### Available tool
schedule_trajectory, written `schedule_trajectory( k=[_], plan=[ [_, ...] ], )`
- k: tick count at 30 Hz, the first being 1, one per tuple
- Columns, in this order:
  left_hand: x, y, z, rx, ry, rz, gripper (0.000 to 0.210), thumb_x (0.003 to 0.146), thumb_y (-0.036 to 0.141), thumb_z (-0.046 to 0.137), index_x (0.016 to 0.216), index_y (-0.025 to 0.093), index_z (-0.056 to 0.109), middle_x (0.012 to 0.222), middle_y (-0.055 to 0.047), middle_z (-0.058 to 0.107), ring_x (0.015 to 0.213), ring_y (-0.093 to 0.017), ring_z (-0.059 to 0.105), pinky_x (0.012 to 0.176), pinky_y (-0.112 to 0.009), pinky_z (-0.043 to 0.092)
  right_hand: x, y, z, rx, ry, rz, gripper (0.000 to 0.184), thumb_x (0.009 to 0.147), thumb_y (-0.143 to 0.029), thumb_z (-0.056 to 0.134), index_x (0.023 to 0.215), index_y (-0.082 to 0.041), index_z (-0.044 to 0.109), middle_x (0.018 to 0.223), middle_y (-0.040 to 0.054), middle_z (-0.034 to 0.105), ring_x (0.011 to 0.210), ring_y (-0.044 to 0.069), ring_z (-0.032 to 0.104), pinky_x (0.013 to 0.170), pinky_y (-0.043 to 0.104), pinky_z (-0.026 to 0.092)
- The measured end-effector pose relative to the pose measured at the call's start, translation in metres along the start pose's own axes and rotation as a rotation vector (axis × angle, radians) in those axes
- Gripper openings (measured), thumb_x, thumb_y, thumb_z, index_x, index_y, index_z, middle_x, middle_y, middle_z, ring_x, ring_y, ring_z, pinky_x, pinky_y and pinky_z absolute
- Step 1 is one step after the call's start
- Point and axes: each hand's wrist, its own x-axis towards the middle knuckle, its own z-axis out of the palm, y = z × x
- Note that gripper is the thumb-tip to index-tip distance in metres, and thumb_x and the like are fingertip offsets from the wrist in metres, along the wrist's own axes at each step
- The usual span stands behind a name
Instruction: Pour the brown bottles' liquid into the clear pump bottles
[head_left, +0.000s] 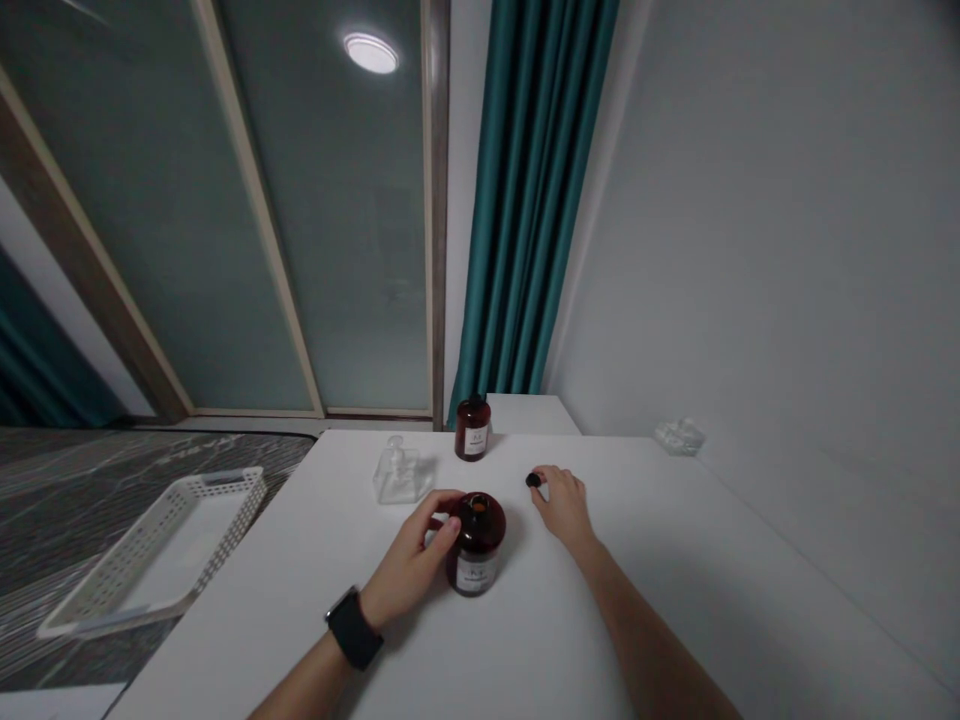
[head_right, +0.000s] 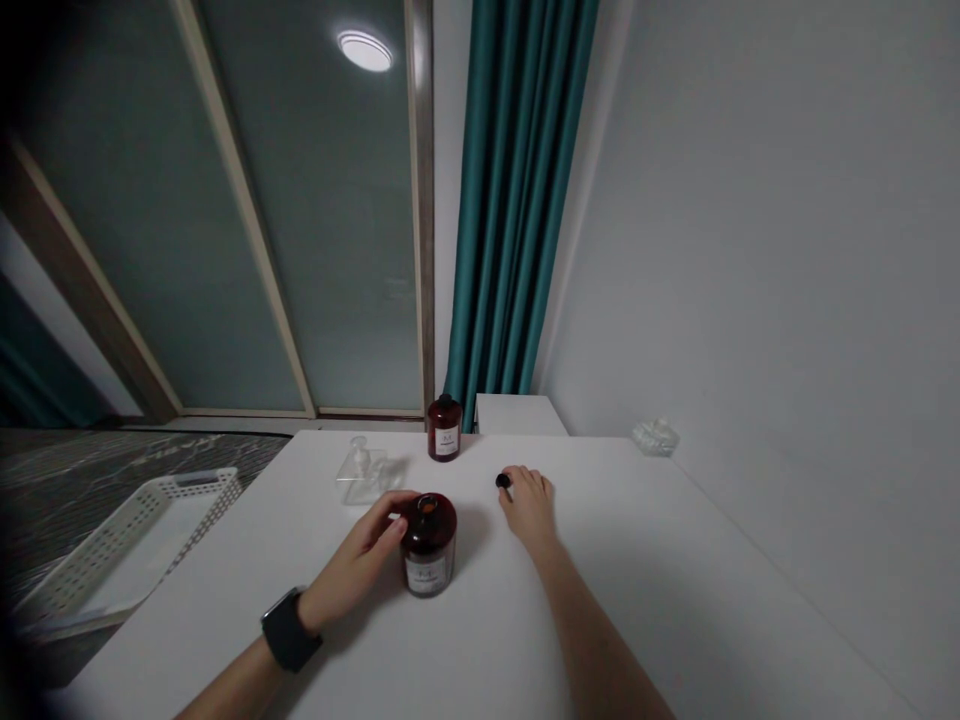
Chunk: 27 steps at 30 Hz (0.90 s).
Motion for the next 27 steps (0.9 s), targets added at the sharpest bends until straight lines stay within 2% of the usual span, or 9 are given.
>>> schedule_trajectory(
  k=[4, 8, 11, 13, 15, 18, 23, 27],
  plan=[
    [0.0, 0.0, 0.0, 0.001, 0.003, -0.004, 0.034, 0.095, 0.043, 0.048, 0.117, 0.02, 0.058, 0.117, -0.01, 0.065, 0.108, -0.027, 0.06, 0.092, -0.04, 0.046, -0.001, 0.001, 0.002, 0.019, 0.027, 0.014, 0.026, 0.082, -0.016, 0.053, 0.105, -0.023, 0.063, 0.095, 0.0066, 0.069, 0.092, 0.027, 0.058, 0.083, 0.041, 0.04],
    [0.001, 0.0, -0.001, -0.003, -0.006, -0.005, 0.034, 0.095, 0.043, 0.047, 0.117, 0.02, 0.058, 0.119, -0.01, 0.065, 0.109, -0.028, 0.06, 0.093, -0.04, 0.047, 0.001, -0.005, -0.003, 0.068, 0.087, 0.02, 0.037, 0.078, -0.014, 0.053, 0.112, -0.022, 0.062, 0.092, 0.0076, 0.067, 0.093, 0.028, 0.058, 0.09, 0.047, 0.038],
    [0.001, -0.001, -0.001, 0.002, -0.007, -0.009, 0.034, 0.095, 0.044, 0.047, 0.117, 0.019, 0.057, 0.118, -0.01, 0.065, 0.109, -0.028, 0.06, 0.093, -0.04, 0.046, 0.001, -0.02, -0.015, 0.139, 0.163, 0.011, 0.044, 0.078, -0.012, 0.047, 0.12, -0.018, 0.057, 0.095, 0.0097, 0.065, 0.099, 0.03, 0.057, 0.097, 0.053, 0.034],
    [0.0, -0.001, -0.001, 0.009, -0.011, -0.009, 0.035, 0.096, 0.044, 0.046, 0.118, 0.019, 0.057, 0.118, -0.01, 0.064, 0.107, -0.027, 0.06, 0.092, -0.04, 0.046, -0.003, -0.037, -0.025, 0.22, 0.178, -0.036, 0.04, 0.082, -0.015, 0.044, 0.121, -0.02, 0.054, 0.1, 0.0084, 0.065, 0.102, 0.027, 0.058, 0.098, 0.048, 0.038],
    [-0.001, -0.001, -0.001, 0.019, -0.01, -0.004, 0.034, 0.096, 0.043, 0.047, 0.118, 0.02, 0.057, 0.117, -0.01, 0.064, 0.107, -0.027, 0.059, 0.091, -0.039, 0.046, -0.01, -0.057, -0.035, 0.326, 0.165, -0.089, 0.034, 0.089, -0.021, 0.042, 0.122, -0.022, 0.051, 0.102, 0.0065, 0.065, 0.101, 0.024, 0.059, 0.095, 0.042, 0.044],
    [-0.001, -0.001, 0.0, 0.045, 0.056, 0.004, 0.031, 0.093, 0.042, 0.051, 0.112, 0.019, 0.058, 0.108, -0.009, 0.065, 0.1, -0.025, 0.059, 0.088, -0.037, 0.046, -0.025, -0.086, -0.048, 0.652, 0.121, -0.157, 0.031, 0.093, -0.026, 0.044, 0.123, -0.024, 0.052, 0.104, 0.007, 0.063, 0.102, 0.025, 0.059, 0.093, 0.042, 0.045],
    [0.0, 0.003, -0.002, 0.038, 0.181, 0.032, 0.025, 0.091, 0.044, 0.052, 0.091, 0.019, 0.058, 0.084, -0.003, 0.06, 0.08, -0.02, 0.056, 0.075, -0.032, 0.046, -0.04, -0.115, -0.054, 0.76, -0.035, -0.233, 0.038, 0.088, -0.032, 0.057, 0.124, -0.024, 0.053, 0.116, 0.0088, 0.058, 0.108, 0.027, 0.056, 0.093, 0.042, 0.047],
    [0.004, 0.006, -0.009, 0.114, 0.284, 0.076, 0.022, 0.093, 0.037, 0.051, 0.083, 0.019, 0.059, 0.078, -0.002, 0.058, 0.075, -0.019, 0.054, 0.071, -0.03, 0.044, -0.044, -0.115, -0.046, 0.821, -0.127, -0.155, 0.053, 0.082, -0.029, 0.066, 0.131, -0.025, 0.048, 0.124, 0.0098, 0.056, 0.116, 0.028, 0.055, 0.1, 0.042, 0.045]
  ],
)
